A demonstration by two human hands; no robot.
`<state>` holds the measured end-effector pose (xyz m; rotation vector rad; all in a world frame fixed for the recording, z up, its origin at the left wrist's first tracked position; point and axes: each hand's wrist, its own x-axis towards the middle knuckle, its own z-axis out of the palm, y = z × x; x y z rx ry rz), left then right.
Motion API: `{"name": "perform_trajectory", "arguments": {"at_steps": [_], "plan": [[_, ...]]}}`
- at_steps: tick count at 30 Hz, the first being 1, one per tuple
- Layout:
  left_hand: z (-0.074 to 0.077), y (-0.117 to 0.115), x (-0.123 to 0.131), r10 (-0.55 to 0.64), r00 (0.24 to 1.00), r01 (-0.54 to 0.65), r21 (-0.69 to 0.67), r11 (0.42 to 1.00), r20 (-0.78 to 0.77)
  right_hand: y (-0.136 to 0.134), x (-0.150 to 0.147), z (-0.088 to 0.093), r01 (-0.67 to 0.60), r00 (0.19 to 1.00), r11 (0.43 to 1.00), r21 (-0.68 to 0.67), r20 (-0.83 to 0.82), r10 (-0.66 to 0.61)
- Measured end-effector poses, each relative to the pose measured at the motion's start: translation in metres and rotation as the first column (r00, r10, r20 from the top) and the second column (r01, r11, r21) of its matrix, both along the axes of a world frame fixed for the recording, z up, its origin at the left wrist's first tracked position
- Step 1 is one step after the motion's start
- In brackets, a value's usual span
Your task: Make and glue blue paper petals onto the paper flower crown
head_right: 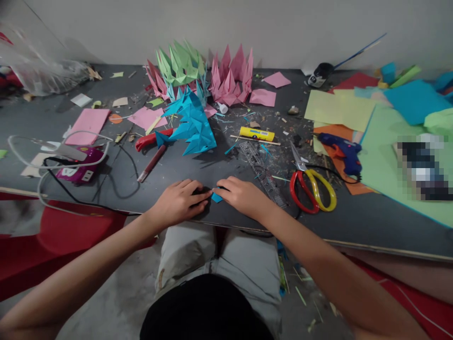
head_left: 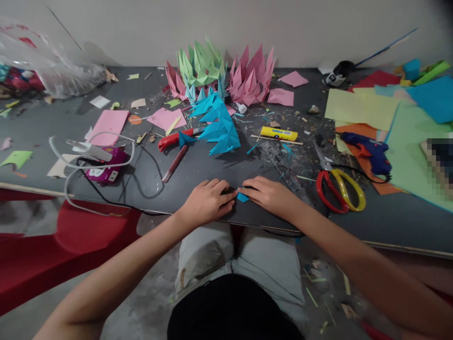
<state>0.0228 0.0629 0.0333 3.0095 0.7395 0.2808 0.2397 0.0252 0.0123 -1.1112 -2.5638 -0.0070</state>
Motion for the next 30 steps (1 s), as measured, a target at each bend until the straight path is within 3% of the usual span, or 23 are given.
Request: {"name": "perform_trajectory", "arguments": {"at_steps": [10,14,20,26,30], "plan": [[0.000,0.000,0.000,0.048,0.998,-0.046,-0.068,0.997,0.028,-0.001,0.012,-0.002,0.176,0.955,0.980,-0.096,-0.226,-0.193],[-0.002,0.001,0.008,0.051,0.996,-0.047,-0.054,0.997,0.072,0.001,0.017,-0.002,0.133,0.947,0.985,-0.113,-0.279,-0.160],[-0.011,-0.002,0.022,-0.006,0.991,-0.008,0.104,0.994,0.131,-0.003,0.018,0.003,-0.018,0.968,0.998,-0.068,-0.250,0.001],[-0.007,0.006,0.019,0.040,0.987,-0.011,-0.178,0.984,0.158,0.000,0.018,0.002,-0.079,0.976,0.989,-0.125,-0.210,0.051],[-0.003,0.012,0.019,-0.042,0.994,0.059,-0.163,0.985,0.103,-0.001,0.018,0.003,-0.073,0.979,0.987,-0.141,-0.199,0.044]]}}
